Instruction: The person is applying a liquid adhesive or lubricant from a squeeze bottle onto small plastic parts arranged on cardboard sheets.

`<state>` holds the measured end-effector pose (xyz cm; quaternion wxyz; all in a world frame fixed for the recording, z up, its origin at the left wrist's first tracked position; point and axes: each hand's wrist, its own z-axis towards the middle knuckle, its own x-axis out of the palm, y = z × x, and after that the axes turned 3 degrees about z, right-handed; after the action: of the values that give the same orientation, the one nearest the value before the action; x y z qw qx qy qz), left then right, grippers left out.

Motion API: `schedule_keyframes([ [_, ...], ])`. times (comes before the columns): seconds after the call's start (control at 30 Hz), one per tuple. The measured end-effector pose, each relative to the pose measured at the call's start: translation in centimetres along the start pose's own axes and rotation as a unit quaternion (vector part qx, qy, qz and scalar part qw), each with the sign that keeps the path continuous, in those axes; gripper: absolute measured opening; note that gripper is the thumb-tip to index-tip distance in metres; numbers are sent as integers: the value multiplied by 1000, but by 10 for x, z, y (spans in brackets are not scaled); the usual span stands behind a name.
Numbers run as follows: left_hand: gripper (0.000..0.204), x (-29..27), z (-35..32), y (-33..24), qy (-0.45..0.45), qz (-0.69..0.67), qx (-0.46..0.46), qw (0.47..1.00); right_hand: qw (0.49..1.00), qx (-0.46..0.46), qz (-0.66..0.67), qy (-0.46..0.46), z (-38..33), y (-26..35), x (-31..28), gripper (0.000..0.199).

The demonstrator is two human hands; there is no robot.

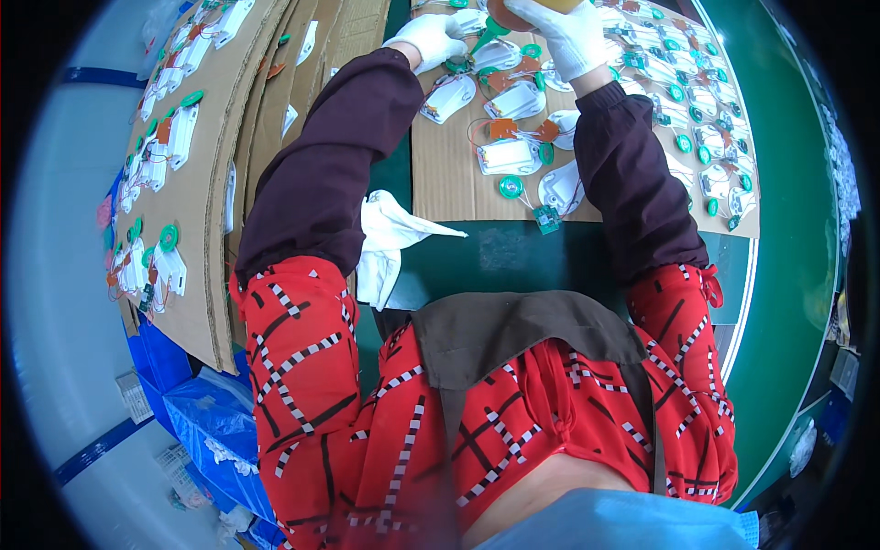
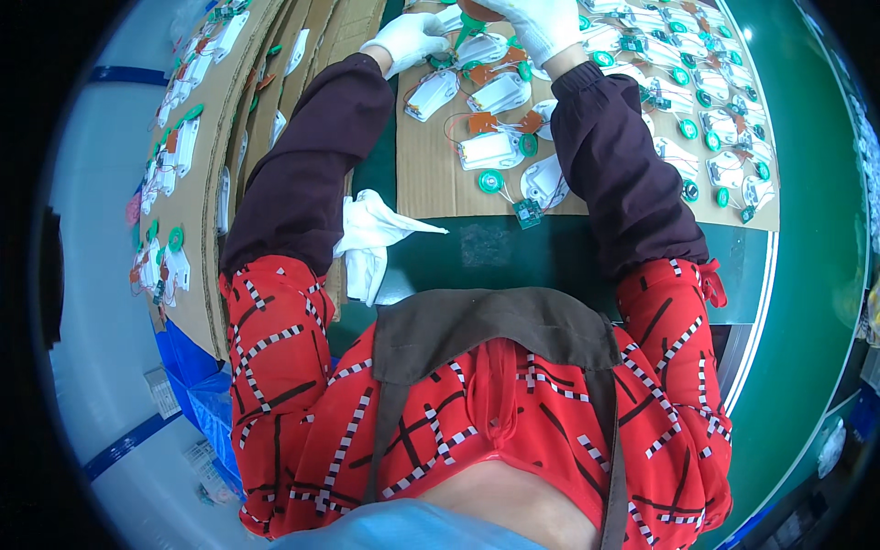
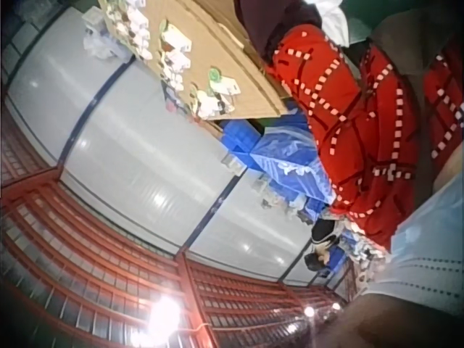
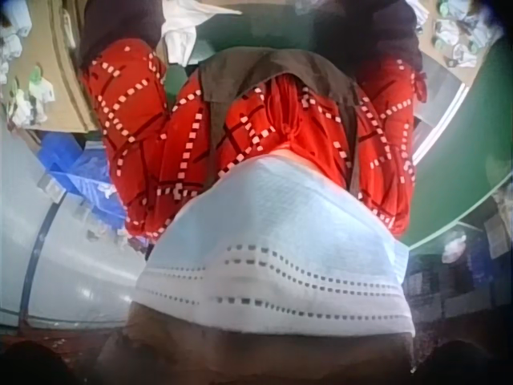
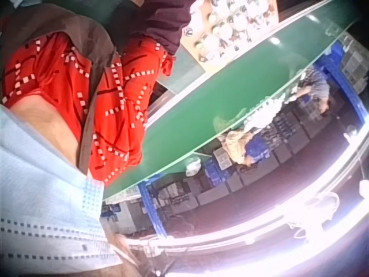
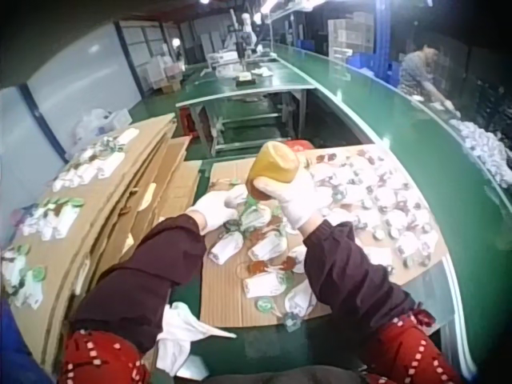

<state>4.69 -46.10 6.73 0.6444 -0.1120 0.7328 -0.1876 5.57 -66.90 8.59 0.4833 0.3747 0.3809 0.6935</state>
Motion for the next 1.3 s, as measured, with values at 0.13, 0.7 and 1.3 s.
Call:
schedule_keyframes([
  [0.13,31,1,-1,-3,0,-12,2,1000,999,-25,30,-10,1,-4,1,52],
  [0.7,28,-1,-4,-2,-13,19,2,1000,992,-26,119,7,0,-12,-4,48],
  [1.3,23,-3,-7,-9,-16,30,5,999,994,-50,73,-61,-5,-28,-13,53],
])
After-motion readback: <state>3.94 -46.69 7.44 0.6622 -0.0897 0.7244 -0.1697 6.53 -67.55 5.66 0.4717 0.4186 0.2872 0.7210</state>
